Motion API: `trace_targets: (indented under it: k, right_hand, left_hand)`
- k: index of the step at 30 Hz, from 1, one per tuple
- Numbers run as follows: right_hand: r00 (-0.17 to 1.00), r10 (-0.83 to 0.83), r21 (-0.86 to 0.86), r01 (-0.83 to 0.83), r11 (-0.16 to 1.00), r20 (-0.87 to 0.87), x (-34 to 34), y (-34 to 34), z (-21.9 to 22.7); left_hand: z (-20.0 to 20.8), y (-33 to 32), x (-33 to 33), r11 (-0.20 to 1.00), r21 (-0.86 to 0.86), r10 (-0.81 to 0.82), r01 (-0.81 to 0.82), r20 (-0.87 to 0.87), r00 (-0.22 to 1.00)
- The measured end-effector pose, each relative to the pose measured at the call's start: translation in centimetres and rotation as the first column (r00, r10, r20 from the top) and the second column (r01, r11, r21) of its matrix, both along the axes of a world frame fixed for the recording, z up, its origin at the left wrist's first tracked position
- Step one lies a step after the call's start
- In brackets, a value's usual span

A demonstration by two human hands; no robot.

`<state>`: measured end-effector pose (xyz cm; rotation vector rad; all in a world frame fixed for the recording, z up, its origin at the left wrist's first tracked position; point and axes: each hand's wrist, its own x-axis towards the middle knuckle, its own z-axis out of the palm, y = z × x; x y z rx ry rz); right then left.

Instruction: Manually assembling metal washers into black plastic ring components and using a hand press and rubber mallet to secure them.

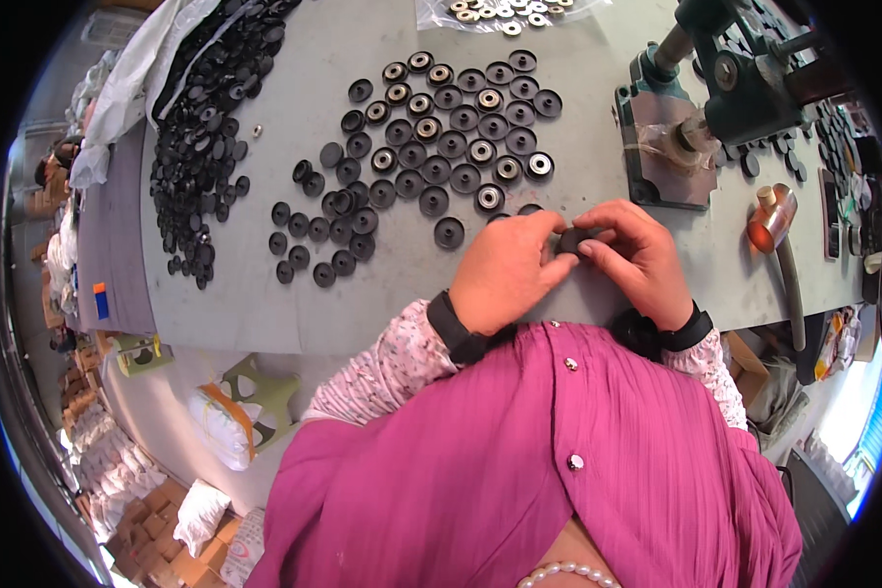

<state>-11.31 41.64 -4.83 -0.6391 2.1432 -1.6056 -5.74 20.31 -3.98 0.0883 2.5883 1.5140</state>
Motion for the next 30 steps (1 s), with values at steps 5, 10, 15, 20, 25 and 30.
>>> trace_targets:
  k: [5,10,15,20,25,30]
  right_hand:
    - [0.991,-0.020,0.143,0.040,0.989,-0.136,0.4,1.0,0.9]
    - [0.960,0.107,0.197,-0.056,0.979,-0.260,1.0,1.2,1.0]
    - [0.968,0.098,0.208,-0.050,0.977,-0.230,0.7,0.3,1.6]
    - [0.971,0.136,0.252,-0.085,0.964,-0.195,0.4,0.0,1.7]
    - [0.953,-0.035,0.160,0.087,0.983,-0.302,0.0,-0.6,0.3]
    - [0.981,-0.194,0.189,0.190,0.963,0.001,-0.4,-1.2,2.0]
  left_hand:
    - [-1.6,0.4,0.2,0.984,-0.174,-0.079,0.048,-0.173,0.982]
    - [-1.0,0.4,-0.1,0.983,-0.160,-0.100,0.091,-0.051,0.994]
    - [-0.7,0.1,-0.3,0.993,-0.093,-0.082,0.080,-0.025,0.996]
    - [-1.1,0.0,-0.2,0.992,-0.103,-0.084,0.079,-0.044,0.996]
    - [-0.7,0.3,0.1,0.997,-0.078,-0.016,0.015,-0.016,1.000]
    - [0.7,-2.2,0.7,0.981,0.160,0.080,-0.111,0.191,0.978]
